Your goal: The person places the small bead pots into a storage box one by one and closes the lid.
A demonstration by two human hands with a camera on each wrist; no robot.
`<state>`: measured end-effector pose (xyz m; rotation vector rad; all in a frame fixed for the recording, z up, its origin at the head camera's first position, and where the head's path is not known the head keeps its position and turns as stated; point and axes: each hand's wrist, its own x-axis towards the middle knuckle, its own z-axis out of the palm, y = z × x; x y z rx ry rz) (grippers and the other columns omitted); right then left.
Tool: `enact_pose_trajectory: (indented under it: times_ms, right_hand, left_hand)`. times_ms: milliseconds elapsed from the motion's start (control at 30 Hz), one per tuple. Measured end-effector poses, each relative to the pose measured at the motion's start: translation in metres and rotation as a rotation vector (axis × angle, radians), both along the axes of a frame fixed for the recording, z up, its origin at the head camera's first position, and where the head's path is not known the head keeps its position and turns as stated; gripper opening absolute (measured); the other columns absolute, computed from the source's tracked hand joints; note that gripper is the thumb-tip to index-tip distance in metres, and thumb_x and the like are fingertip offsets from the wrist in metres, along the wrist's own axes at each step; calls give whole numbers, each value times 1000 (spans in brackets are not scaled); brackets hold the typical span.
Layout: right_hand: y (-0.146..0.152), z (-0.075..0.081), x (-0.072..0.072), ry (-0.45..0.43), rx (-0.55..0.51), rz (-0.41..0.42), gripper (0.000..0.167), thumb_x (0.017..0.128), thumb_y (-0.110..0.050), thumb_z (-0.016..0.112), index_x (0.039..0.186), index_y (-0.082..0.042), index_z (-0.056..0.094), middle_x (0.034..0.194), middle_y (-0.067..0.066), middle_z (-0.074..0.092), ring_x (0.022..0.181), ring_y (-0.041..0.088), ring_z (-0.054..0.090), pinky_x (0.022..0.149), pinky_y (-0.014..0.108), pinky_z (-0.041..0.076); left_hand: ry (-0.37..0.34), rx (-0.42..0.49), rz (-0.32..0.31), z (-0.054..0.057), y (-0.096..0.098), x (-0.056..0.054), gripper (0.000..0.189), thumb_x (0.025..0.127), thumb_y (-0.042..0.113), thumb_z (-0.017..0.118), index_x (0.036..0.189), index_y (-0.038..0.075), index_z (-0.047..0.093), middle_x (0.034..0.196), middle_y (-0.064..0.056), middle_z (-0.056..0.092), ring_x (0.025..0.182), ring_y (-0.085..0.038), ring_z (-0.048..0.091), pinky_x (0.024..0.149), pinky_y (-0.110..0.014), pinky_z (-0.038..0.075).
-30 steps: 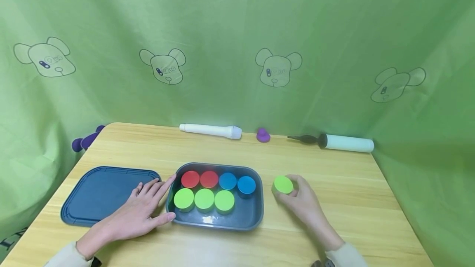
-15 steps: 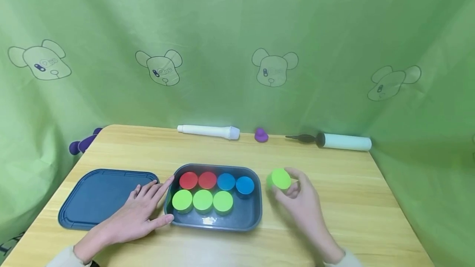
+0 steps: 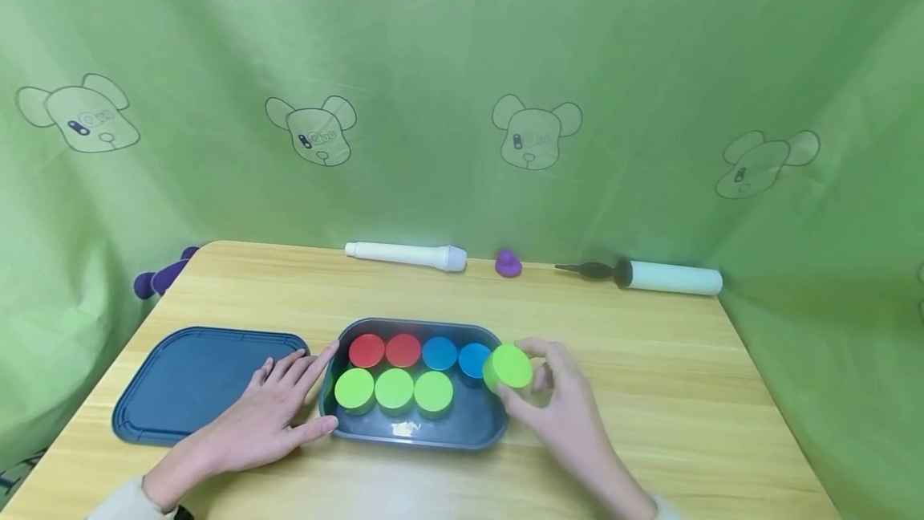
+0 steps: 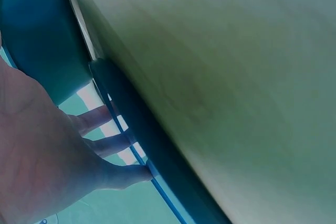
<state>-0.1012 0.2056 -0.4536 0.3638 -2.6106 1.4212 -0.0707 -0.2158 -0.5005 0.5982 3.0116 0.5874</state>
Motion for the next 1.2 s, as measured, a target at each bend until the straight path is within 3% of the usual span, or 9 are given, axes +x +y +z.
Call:
enact_pose_trajectory:
  times_ms: [267, 567, 833, 1067, 1200]
  right_hand:
    - [-12, -9, 3, 18, 45, 51, 48, 84, -19, 97, 119, -21, 64, 88, 1, 57, 84, 25, 56, 70, 32, 46]
    - [-19, -16, 3, -48, 116, 81, 42, 83, -20, 98, 114, -25, 70, 90, -1, 55, 80, 18, 54, 64, 27, 44]
    - [-25, -12, 1, -34, 267, 84, 41, 82, -25, 100, 108, -27, 68, 93, -10, 58, 74, 11, 51, 63, 28, 44]
    - [-33, -6, -2, 11, 452, 129, 42, 79, -32, 101, 94, -26, 62, 94, -14, 60, 86, 10, 58, 80, 35, 54]
    - [-38, -4, -4, -7, 513, 136, 41, 79, -33, 101, 89, -25, 62, 90, -11, 58, 83, 12, 57, 77, 36, 53]
  left_hand:
    - [-16, 0, 1, 0, 0, -1, 96, 104, 71, 57, 178, 33, 10, 161, -17, 50, 152, -51, 38, 113, -86, 22]
    - [-18, -5, -1, 0, 0, -2, 96, 104, 72, 56, 178, 32, 10, 161, -18, 50, 153, -51, 38, 114, -86, 21]
    - [-41, 0, -1, 1, 0, -3, 96, 104, 72, 56, 178, 33, 9, 163, -17, 49, 154, -51, 36, 115, -86, 19]
    - [-38, 5, 1, 2, 0, -1, 96, 104, 71, 57, 178, 32, 10, 162, -18, 49, 153, -52, 36, 114, -86, 20]
    - [-32, 1, -1, 2, 0, -1, 96, 104, 70, 58, 178, 32, 10, 162, -19, 49, 153, -51, 37, 114, -86, 21]
